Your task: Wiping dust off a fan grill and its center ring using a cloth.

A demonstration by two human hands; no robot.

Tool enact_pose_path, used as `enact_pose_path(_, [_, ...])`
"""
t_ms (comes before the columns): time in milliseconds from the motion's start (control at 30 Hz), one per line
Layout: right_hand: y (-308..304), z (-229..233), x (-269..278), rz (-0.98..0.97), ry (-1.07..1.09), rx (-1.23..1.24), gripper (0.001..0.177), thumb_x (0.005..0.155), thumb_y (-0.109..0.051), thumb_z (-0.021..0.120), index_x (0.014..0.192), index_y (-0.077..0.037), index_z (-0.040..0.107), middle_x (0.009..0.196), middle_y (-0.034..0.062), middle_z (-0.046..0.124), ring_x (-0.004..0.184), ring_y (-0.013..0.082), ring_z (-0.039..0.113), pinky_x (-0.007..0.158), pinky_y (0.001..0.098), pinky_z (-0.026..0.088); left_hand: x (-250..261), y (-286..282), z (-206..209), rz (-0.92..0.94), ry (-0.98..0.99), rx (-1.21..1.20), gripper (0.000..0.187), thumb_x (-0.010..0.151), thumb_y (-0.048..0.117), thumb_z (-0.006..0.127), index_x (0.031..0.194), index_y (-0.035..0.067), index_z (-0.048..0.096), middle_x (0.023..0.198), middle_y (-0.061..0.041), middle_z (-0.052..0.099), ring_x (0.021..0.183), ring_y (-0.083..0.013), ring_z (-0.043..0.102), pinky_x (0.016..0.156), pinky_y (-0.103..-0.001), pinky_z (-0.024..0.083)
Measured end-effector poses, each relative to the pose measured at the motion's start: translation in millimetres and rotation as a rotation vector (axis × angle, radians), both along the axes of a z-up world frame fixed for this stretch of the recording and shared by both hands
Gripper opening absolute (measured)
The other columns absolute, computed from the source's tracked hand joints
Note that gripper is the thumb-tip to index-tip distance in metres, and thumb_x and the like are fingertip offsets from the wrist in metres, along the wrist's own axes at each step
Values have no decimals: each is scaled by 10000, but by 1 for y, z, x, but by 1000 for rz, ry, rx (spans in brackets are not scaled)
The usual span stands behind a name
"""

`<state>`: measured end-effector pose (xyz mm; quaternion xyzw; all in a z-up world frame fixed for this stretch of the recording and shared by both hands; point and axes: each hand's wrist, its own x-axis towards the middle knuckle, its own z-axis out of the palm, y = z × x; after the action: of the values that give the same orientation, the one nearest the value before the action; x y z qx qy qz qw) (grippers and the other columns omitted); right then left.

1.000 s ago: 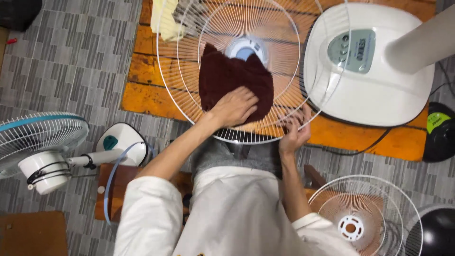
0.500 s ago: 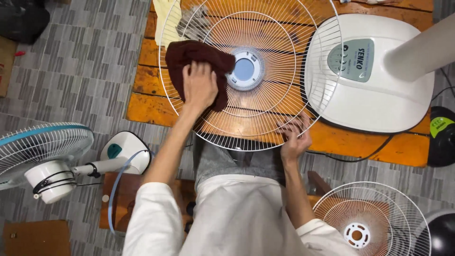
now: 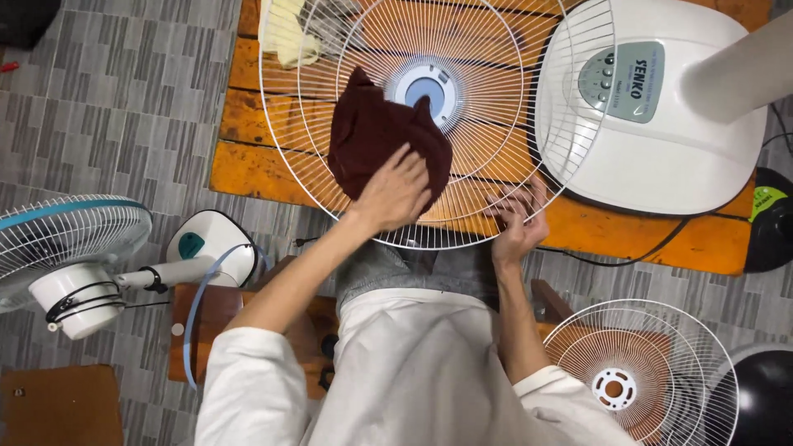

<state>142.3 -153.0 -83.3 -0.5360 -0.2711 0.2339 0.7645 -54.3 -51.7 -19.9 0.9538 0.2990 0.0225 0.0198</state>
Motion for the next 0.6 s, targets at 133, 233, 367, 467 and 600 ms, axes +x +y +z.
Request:
enact_pose_path(133, [-2, -3, 0, 53, 37, 66, 732, 722, 58, 553, 1445, 110, 446, 1012, 268, 664, 751, 320, 737, 529, 381, 623, 7, 26, -11, 51, -111, 171, 492, 994, 468, 519, 1125, 23, 680, 1213, -183, 669, 1285, -318, 546, 1242, -475, 198])
enact_pose_path(233, [-5, 4, 1, -12, 24, 32, 719, 700, 68, 561, 1412, 122, 483, 1006, 266, 673, 710, 306, 730, 503, 385, 615, 5, 18, -2, 81, -89, 73, 492, 1071, 411, 407, 1203, 0, 644, 1270, -209, 650, 1313, -334, 531, 1240, -469, 196])
enact_pose_path(367, [-5, 5, 8, 30, 26, 10, 645, 744, 25, 525, 1384, 109, 504, 966, 239, 665, 710, 287, 717, 525, 364, 615, -30, 12, -8, 13, 3, -2, 467, 1073, 402, 394, 1221, 37, 646, 1278, -167, 656, 1312, -315, 551, 1191, -433, 326])
enact_pose_path(467, [-4, 7, 7, 63, 19, 1, 653, 722, 38, 536, 1371, 111, 514, 956, 249, 673, 712, 296, 726, 518, 371, 615, -57, 15, -28, 45, -42, 76, 400, 1038, 401, 477, 1152, 69, 668, 1153, -128, 698, 1195, -279, 631, 1100, -386, 433])
enact_pose_path(600, [-1, 3, 8, 84, 53, 26, 719, 672, 74, 567, 1389, 110, 524, 939, 285, 687, 680, 322, 736, 492, 404, 621, -83, 30, -38, 458, 154, 152, 650, 1017, 556, 423, 1339, 19, 597, 1165, -186, 700, 1144, -328, 651, 917, -421, 506])
